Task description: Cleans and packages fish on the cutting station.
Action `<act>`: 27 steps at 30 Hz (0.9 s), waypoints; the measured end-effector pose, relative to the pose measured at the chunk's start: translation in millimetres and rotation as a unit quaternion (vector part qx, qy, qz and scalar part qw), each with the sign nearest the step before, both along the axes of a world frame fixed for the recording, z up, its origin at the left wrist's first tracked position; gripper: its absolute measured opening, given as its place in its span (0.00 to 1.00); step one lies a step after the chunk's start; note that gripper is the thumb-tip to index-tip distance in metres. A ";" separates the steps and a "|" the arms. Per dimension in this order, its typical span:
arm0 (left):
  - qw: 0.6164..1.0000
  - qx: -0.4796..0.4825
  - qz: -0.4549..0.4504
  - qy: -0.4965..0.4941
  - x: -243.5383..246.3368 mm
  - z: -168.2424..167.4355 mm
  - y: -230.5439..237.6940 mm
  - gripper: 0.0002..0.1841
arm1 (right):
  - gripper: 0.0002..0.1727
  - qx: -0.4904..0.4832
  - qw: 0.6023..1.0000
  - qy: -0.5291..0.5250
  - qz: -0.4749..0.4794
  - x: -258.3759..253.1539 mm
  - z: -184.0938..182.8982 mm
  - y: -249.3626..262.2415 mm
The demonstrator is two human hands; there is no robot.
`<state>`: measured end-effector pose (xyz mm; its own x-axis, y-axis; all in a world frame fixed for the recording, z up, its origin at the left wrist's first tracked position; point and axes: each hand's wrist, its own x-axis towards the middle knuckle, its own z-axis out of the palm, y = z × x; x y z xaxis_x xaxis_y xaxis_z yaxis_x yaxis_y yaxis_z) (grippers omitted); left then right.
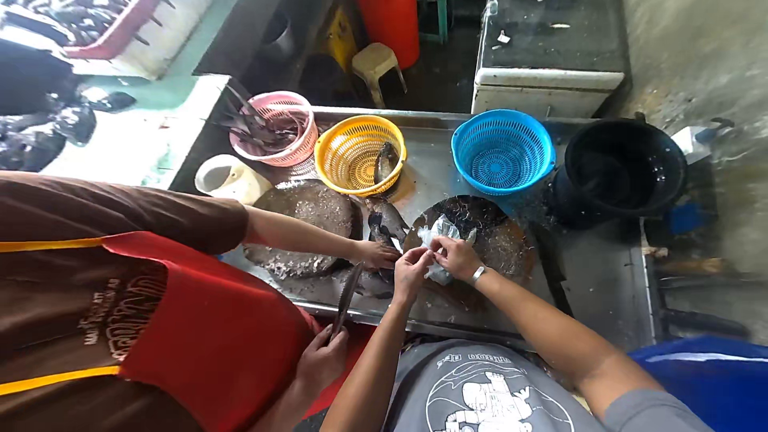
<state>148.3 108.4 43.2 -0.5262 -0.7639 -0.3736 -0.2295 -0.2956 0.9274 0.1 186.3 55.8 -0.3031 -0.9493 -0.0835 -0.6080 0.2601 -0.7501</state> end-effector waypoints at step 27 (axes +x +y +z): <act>0.869 -0.413 -0.203 -0.184 23.6 0.3 -8.9 0.08 | 0.07 -0.034 0.992 0.073 0.101 10.4 -19.7 8.2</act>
<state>171.9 99.5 43.6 -0.7758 -0.6308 0.0124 -0.4857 0.6097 0.6263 10.5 194.5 36.1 -0.1104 -0.9938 0.0136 -0.7463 0.0739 -0.6615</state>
